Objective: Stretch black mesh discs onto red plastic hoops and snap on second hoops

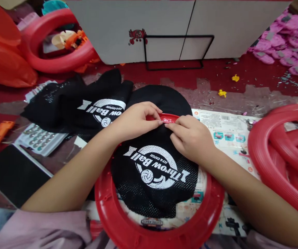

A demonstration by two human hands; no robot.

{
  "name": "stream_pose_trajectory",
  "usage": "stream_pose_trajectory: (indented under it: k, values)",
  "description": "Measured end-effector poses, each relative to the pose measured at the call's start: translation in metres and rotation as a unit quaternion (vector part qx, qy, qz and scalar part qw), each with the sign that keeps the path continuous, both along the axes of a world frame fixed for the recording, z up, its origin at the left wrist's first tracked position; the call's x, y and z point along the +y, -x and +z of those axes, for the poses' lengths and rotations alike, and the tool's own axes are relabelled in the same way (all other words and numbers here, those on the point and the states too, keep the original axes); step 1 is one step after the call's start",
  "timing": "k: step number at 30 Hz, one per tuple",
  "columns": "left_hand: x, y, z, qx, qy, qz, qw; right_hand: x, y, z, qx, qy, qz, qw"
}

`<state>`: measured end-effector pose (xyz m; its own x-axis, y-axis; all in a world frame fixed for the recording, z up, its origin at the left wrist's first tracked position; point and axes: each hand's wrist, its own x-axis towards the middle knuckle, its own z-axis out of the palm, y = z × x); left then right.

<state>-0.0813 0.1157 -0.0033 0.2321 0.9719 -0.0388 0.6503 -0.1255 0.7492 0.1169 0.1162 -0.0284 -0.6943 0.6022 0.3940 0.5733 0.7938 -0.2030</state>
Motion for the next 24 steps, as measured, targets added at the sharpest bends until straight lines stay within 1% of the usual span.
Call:
stream_pose_trajectory:
  k: [6,15,24]
  values:
    - [0.000,-0.002,-0.006,0.009,-0.029,0.017,0.999,0.000,0.002,0.000,-0.013,0.014,-0.016,1.000]
    - [-0.001,-0.005,-0.008,0.011,-0.051,0.021,0.998,0.000,0.002,-0.002,-0.049,-0.005,-0.036,0.998]
    - [-0.004,-0.012,-0.010,0.029,-0.055,0.047,0.997,-0.002,0.005,0.007,-0.120,-0.038,-0.050,0.991]
